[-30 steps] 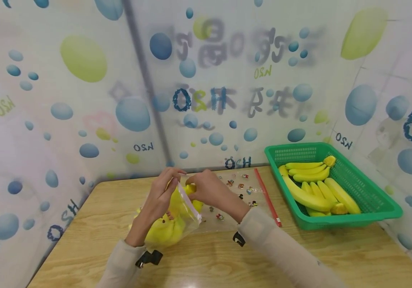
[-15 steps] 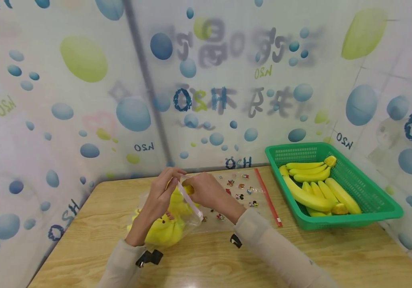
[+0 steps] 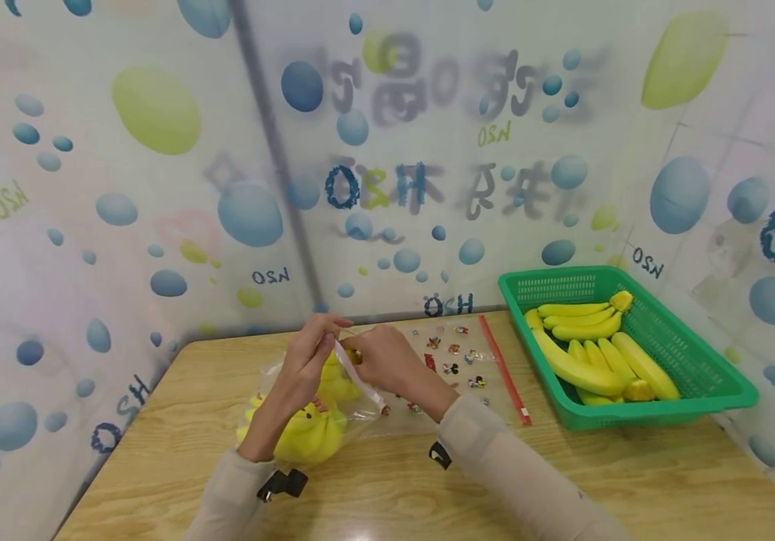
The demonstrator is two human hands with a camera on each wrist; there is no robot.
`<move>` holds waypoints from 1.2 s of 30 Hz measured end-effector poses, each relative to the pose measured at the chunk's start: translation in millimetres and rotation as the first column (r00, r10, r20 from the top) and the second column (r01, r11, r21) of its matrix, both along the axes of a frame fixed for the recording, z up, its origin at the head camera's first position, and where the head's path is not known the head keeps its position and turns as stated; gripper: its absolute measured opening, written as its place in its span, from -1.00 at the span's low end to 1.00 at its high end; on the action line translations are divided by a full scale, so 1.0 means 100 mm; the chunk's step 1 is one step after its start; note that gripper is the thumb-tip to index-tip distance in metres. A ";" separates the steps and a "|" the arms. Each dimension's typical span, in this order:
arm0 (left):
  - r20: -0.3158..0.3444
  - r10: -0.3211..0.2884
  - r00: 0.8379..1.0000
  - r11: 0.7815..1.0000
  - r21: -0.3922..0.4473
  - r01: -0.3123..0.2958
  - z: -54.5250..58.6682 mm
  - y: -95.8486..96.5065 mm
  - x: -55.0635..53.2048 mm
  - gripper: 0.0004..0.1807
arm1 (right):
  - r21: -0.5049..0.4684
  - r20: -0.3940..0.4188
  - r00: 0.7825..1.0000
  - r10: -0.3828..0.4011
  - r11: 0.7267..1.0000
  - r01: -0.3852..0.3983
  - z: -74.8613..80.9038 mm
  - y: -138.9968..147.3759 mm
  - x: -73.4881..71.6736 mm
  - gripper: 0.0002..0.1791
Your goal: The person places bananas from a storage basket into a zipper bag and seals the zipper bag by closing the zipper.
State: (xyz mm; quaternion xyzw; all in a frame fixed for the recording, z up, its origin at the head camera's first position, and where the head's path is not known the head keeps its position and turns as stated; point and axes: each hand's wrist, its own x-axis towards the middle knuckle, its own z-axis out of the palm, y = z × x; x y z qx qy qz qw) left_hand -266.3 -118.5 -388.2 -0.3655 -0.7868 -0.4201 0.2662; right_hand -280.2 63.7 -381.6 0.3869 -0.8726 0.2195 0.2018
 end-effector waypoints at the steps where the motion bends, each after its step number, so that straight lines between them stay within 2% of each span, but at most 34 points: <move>1: 0.000 -0.005 1.000 1.000 0.002 0.005 0.00 0.00 0.00 -0.80 | 0.009 -0.005 1.000 -0.004 1.000 0.004 -0.01 0.00 0.00 -0.82; 5: 0.012 -0.010 1.000 1.000 0.011 0.010 -0.02 0.00 0.00 -0.80 | 0.052 -0.041 0.999 -0.027 0.998 0.029 -0.05 -0.01 -0.03 -0.71; 8: 0.014 -0.016 1.000 1.000 0.009 0.016 -0.03 0.02 -0.01 -0.82 | 0.113 -0.099 0.994 -0.054 0.991 0.065 -0.11 -0.04 -0.05 -0.91; 9: 0.012 -0.020 1.000 1.000 0.008 0.020 -0.04 0.03 -0.01 -0.82 | 0.127 -0.110 0.992 -0.060 0.989 0.074 -0.13 -0.06 -0.05 -0.91; 12: 0.006 -0.023 1.000 1.000 0.003 0.023 -0.04 0.05 -0.01 -0.82 | 0.157 -0.128 0.989 -0.070 0.983 0.090 -0.19 -0.10 -0.06 -0.70; 17: 0.011 -0.012 1.000 1.000 -0.007 0.012 -0.04 0.05 0.00 -0.81 | 0.139 -0.085 0.993 -0.086 0.985 0.098 -0.23 -0.10 -0.08 -0.70; 21: 0.011 0.022 1.000 0.999 -0.045 -0.022 0.00 0.01 0.01 -0.81 | 0.143 -0.016 0.995 -0.102 0.984 0.103 -0.24 -0.08 -0.11 -0.94; 26: 0.022 0.050 0.999 0.995 -0.086 -0.048 0.04 -0.08 0.04 -0.75 | 0.099 0.144 0.986 -0.085 0.993 0.071 -0.25 -0.03 -0.10 -0.61; 28: 0.018 0.053 0.998 0.994 -0.098 -0.051 0.05 -0.11 0.05 -0.77 | 0.088 0.172 0.982 -0.077 0.994 0.063 -0.25 0.00 -0.08 -0.60; 32: -0.006 0.067 0.998 0.987 -0.144 -0.068 0.08 -0.14 0.07 -0.83 | 0.041 0.170 0.984 -0.058 0.998 0.052 -0.23 0.09 -0.02 -0.64; 36: -0.039 0.084 0.996 0.982 -0.167 -0.090 0.10 -0.15 0.07 -0.87 | -0.020 0.185 0.981 -0.048 0.998 0.052 -0.19 0.28 0.05 -0.69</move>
